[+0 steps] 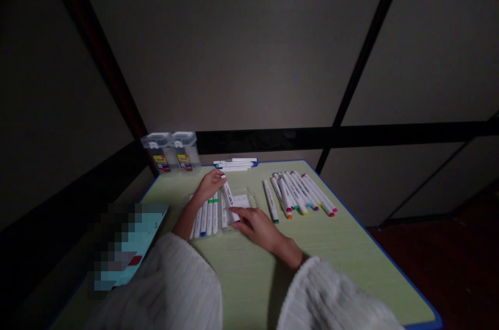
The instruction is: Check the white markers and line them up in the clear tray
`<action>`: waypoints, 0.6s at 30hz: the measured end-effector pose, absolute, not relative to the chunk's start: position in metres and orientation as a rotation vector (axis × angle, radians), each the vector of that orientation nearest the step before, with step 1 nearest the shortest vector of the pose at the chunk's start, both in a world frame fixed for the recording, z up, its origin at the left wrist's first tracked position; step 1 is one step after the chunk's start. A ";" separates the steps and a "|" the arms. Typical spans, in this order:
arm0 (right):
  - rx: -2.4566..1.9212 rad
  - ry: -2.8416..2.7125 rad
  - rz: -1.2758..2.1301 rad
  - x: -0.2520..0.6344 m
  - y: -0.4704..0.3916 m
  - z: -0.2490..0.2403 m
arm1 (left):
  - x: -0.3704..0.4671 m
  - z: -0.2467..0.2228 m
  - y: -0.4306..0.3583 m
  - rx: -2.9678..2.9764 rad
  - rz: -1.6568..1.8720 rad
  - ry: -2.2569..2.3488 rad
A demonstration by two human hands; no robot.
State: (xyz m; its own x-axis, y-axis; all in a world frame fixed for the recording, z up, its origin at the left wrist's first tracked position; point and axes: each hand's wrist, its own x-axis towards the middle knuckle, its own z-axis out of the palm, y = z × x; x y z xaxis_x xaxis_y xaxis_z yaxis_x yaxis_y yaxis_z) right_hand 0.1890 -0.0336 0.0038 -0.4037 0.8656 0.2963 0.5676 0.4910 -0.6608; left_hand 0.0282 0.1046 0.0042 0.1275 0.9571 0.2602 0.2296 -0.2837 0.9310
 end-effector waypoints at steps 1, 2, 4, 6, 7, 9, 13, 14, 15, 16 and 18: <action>-1.192 -2.128 0.601 0.189 -0.034 0.004 | 0.028 0.004 0.105 1.654 1.203 1.176; -1.214 -2.138 0.583 0.189 -0.035 0.004 | 0.028 0.003 0.105 1.661 1.194 1.179; -1.253 -2.157 0.556 0.189 -0.035 0.005 | 0.028 0.002 0.105 1.676 1.170 1.185; -1.278 -2.170 0.530 0.189 -0.036 0.004 | 0.028 0.000 0.105 1.690 1.147 1.192; -1.288 -2.170 0.517 0.188 -0.036 0.004 | 0.028 -0.001 0.105 1.696 1.137 1.197; -1.306 -2.160 0.486 0.188 -0.035 0.002 | 0.028 -0.002 0.105 1.707 1.122 1.208; -1.331 -2.144 0.412 0.186 -0.035 0.001 | 0.027 -0.004 0.104 1.726 1.088 1.210; -1.333 -2.149 0.403 0.185 -0.035 0.001 | 0.027 -0.004 0.104 1.730 1.077 1.209; -1.334 -2.157 0.398 0.185 -0.036 0.000 | 0.026 -0.005 0.104 1.734 1.067 1.209; -1.335 -2.168 0.394 0.184 -0.036 0.000 | 0.026 -0.006 0.104 1.738 1.058 1.209; -1.337 -2.189 0.382 0.182 -0.037 -0.001 | 0.026 -0.007 0.105 1.746 1.043 1.212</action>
State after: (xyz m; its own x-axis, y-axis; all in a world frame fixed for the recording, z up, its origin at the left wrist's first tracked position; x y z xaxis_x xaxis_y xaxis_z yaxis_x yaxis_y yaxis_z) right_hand 0.1822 -0.0367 -0.0009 -0.3610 0.8831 0.2996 0.7297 0.4675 -0.4989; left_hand 0.0263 0.1049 -0.0072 0.2177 0.9554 0.1994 0.3393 -0.2656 0.9024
